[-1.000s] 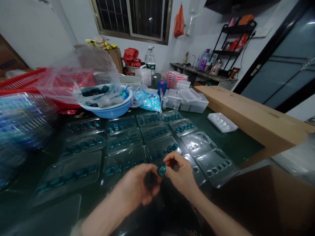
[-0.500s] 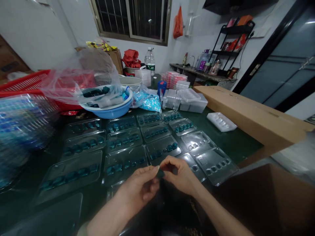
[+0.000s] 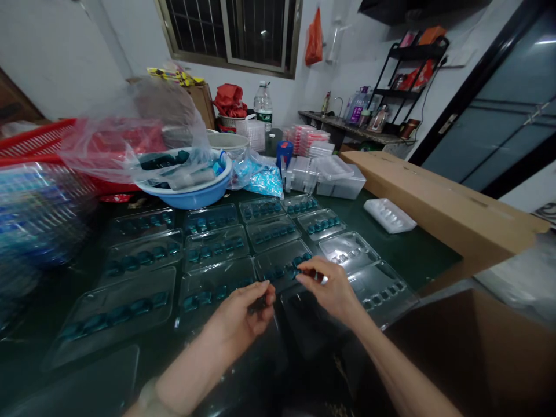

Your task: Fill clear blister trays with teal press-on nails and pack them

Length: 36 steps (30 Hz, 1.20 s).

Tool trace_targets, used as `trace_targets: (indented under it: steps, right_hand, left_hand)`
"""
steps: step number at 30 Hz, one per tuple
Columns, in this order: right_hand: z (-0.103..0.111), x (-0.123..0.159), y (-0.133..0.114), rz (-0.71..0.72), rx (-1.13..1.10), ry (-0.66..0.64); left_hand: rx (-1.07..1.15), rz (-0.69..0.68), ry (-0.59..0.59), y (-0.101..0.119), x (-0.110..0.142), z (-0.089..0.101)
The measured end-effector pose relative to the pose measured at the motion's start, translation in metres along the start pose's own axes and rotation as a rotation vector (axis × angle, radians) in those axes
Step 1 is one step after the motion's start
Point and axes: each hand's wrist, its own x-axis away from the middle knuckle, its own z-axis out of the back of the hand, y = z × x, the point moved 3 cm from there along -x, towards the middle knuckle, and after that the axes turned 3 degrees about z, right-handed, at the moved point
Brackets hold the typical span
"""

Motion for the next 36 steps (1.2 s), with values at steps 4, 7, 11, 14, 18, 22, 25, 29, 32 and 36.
trace_targets:
  steps: [4, 7, 11, 14, 18, 22, 25, 29, 32, 36]
  right_hand:
    - [-0.005, -0.022, 0.027, 0.028, 0.338, -0.052]
    - [-0.018, -0.028, 0.032, 0.059, 0.443, -0.117]
    - [-0.027, -0.029, 0.029, 0.082, 0.532, -0.147]
    - [-0.029, -0.03, 0.027, 0.103, 0.61, -0.176]
    - [-0.037, -0.03, 0.024, 0.155, 0.702, -0.224]
    - [-0.046, -0.026, 0.018, 0.194, 0.779, -0.235]
    - [-0.044, -0.021, 0.009, 0.19, 0.814, -0.222]
    - [-0.029, -0.012, -0.02, 0.195, 0.7, -0.141]
    - [-0.025, -0.001, -0.047, 0.247, 0.46, -0.163]
    - [-0.027, 0.009, -0.059, 0.234, 0.299, -0.168]
  left_hand:
    - [-0.023, -0.076, 0.028, 0.012, 0.001, 0.011]
    - [-0.037, -0.103, 0.021, 0.015, 0.002, 0.016]
    - [-0.022, -0.115, 0.006, 0.014, 0.002, 0.02]
    - [-0.014, -0.135, 0.01, 0.015, 0.0, 0.023]
    - [0.037, -0.147, -0.005, 0.017, -0.002, 0.02]
    - [0.16, -0.09, -0.079, 0.017, -0.001, 0.011]
    - [0.235, -0.068, -0.132, 0.017, 0.0, 0.006]
    - [0.268, -0.08, -0.185, 0.015, 0.002, 0.003]
    - [0.264, -0.115, -0.217, 0.011, 0.005, 0.0]
    - [0.14, -0.164, -0.27, 0.006, 0.008, -0.005]
